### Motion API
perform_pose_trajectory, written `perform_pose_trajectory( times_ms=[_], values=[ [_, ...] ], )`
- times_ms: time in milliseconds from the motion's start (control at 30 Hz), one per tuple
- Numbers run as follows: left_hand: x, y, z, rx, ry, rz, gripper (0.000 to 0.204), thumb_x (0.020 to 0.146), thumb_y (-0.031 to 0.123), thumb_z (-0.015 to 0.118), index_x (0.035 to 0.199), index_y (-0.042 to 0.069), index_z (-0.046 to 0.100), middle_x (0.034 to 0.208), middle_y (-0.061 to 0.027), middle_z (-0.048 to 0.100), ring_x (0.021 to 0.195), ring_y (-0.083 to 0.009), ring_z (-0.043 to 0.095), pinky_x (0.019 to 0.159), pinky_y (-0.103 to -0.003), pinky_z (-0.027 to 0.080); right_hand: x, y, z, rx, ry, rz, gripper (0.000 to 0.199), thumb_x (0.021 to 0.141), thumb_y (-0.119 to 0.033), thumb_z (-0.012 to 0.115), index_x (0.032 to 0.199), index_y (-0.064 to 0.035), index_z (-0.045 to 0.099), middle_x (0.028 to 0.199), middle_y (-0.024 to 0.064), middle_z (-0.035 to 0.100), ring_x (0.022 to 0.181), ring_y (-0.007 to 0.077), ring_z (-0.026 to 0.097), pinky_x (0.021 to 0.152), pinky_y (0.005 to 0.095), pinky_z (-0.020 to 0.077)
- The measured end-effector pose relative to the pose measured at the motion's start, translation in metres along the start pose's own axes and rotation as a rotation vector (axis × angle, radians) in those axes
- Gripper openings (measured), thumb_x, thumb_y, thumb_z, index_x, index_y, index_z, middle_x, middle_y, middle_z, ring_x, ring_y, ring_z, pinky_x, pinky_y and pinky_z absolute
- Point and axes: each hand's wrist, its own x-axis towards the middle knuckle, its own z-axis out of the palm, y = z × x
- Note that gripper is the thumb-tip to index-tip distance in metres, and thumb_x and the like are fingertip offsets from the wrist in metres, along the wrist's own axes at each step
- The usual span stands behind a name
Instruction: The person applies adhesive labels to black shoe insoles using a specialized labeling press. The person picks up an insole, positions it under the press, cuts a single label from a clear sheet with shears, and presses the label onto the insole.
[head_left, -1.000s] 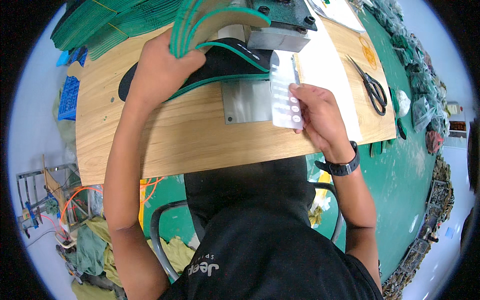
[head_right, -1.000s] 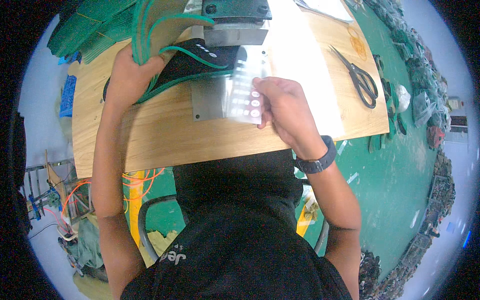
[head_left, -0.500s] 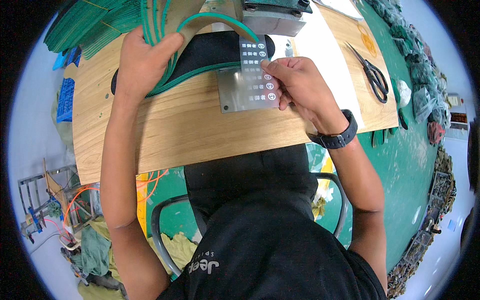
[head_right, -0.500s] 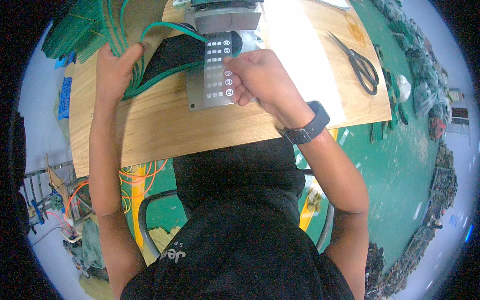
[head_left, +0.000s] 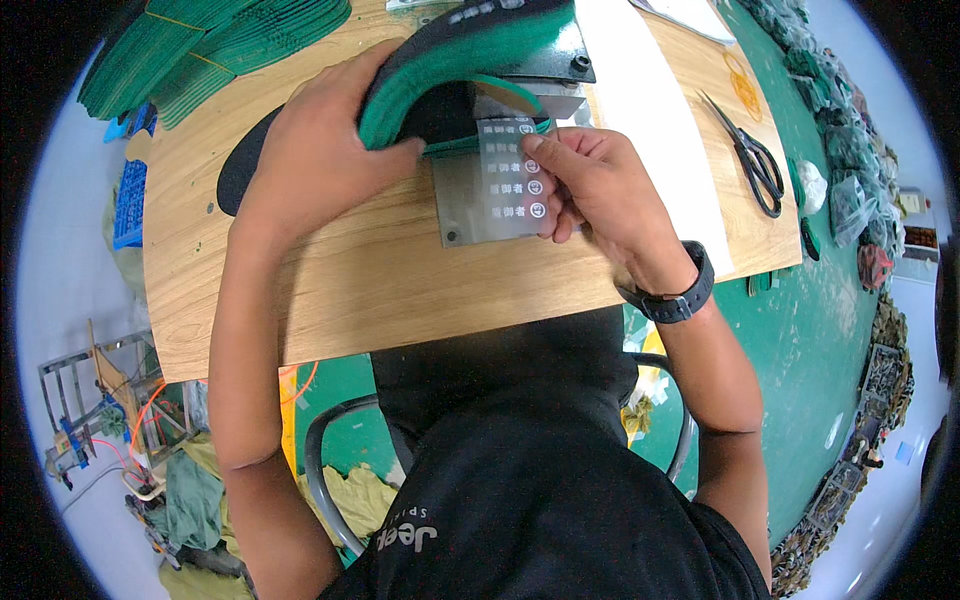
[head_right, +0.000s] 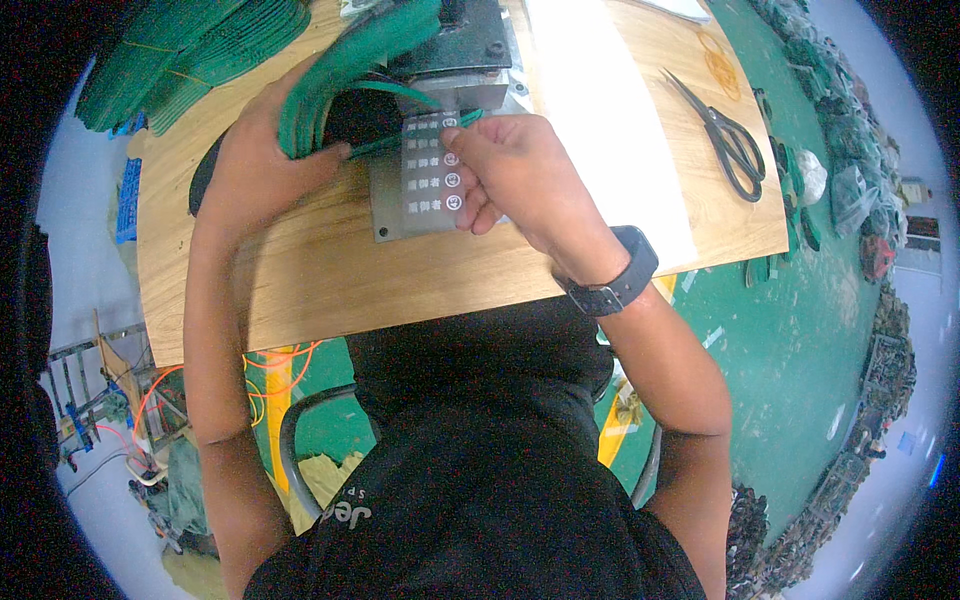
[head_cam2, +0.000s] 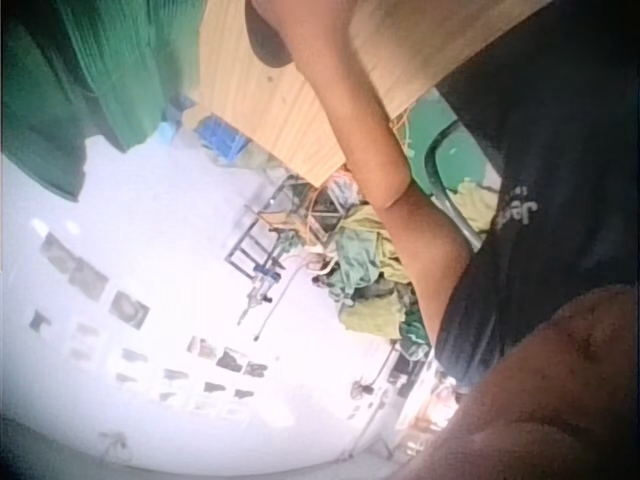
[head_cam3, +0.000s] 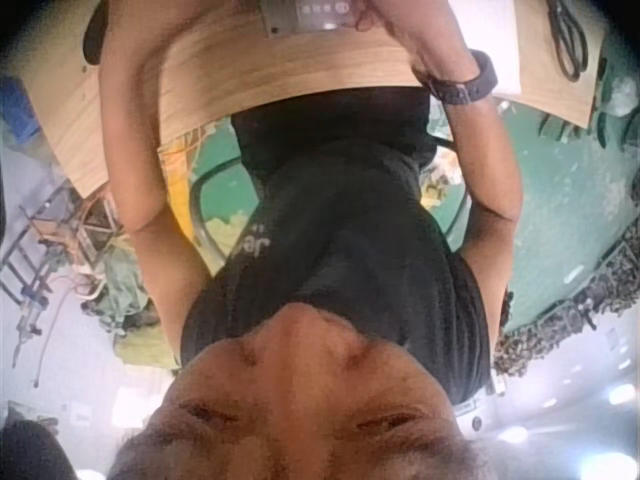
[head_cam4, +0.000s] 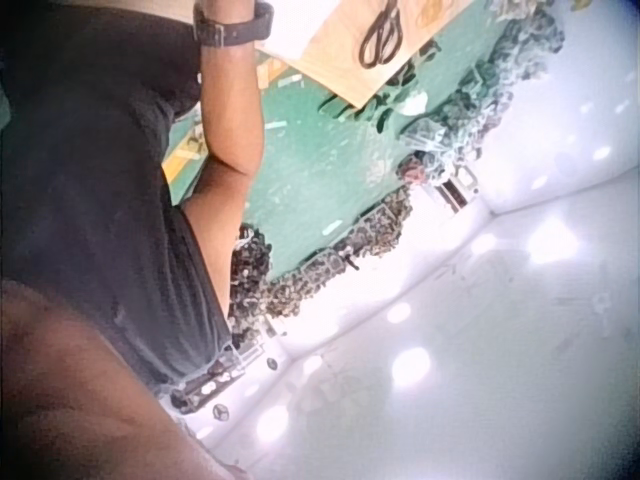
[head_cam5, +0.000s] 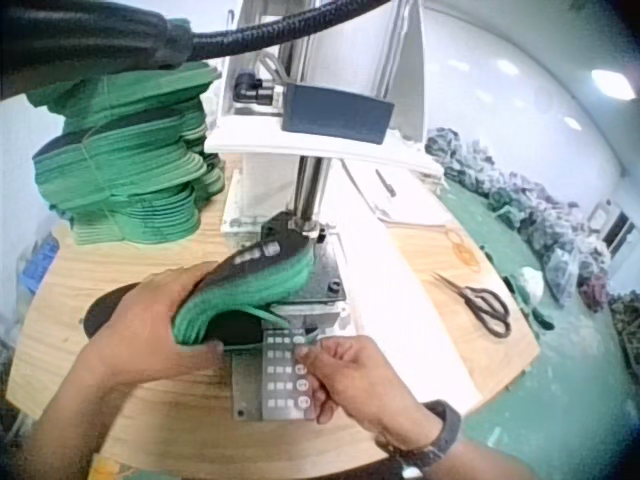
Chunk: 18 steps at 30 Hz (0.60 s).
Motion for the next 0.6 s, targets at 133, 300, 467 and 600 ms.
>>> perform_pose_trajectory(
  times_ms=[133,300,467,600],
  values=[
    [0.003,0.007,0.003,0.140,-0.019,0.061,0.060,0.067,0.023,0.074,0.121,0.005,0.054,0.103,-0.0223,0.061,0.097,-0.0381,0.058,0.085,-0.041,0.046,-0.002,0.004,0.004,0.001,0.017,-0.034,0.026,0.093,-0.020,0.054,0.076,-0.0008,0.058,0.059,0.0065,0.060,0.043,0.0112,0.057,0.037,0.0188,0.0437],
    [0.001,0.006,-0.009,0.027,-0.096,-0.138,0.041,0.070,0.022,0.071,0.104,0.002,0.060,0.089,-0.0200,0.064,0.086,-0.0378,0.061,0.077,-0.040,0.048,-0.015,0.004,-0.005,0.109,0.047,-0.036,0.024,0.093,-0.018,0.052,0.078,0.0008,0.058,0.062,0.0097,0.062,0.045,0.0125,0.057,0.038,0.0195,0.0441],
    [0.001,-0.002,-0.015,-0.302,0.055,-0.225,0.027,0.075,0.023,0.067,0.089,0.001,0.064,0.070,-0.0121,0.064,0.066,-0.0228,0.060,0.068,-0.034,0.048,-0.029,0.006,-0.021,0.126,0.024,0.027,0.027,0.091,-0.018,0.053,0.073,0.0009,0.057,0.064,0.0121,0.063,0.047,0.0138,0.058,0.041,0.0207,0.0450],
    [0.001,-0.018,-0.014,-0.463,0.186,-0.266,0.028,0.073,0.024,0.068,0.084,-0.001,0.065,0.071,-0.0083,0.064,0.065,-0.0151,0.055,0.067,-0.031,0.047,-0.008,-0.003,-0.009,0.027,-0.021,0.041,0.026,0.093,-0.019,0.055,0.082,0.0035,0.060,0.063,0.0127,0.064,0.045,0.0118,0.059,0.037,0.0173,0.0450]
  ],
)
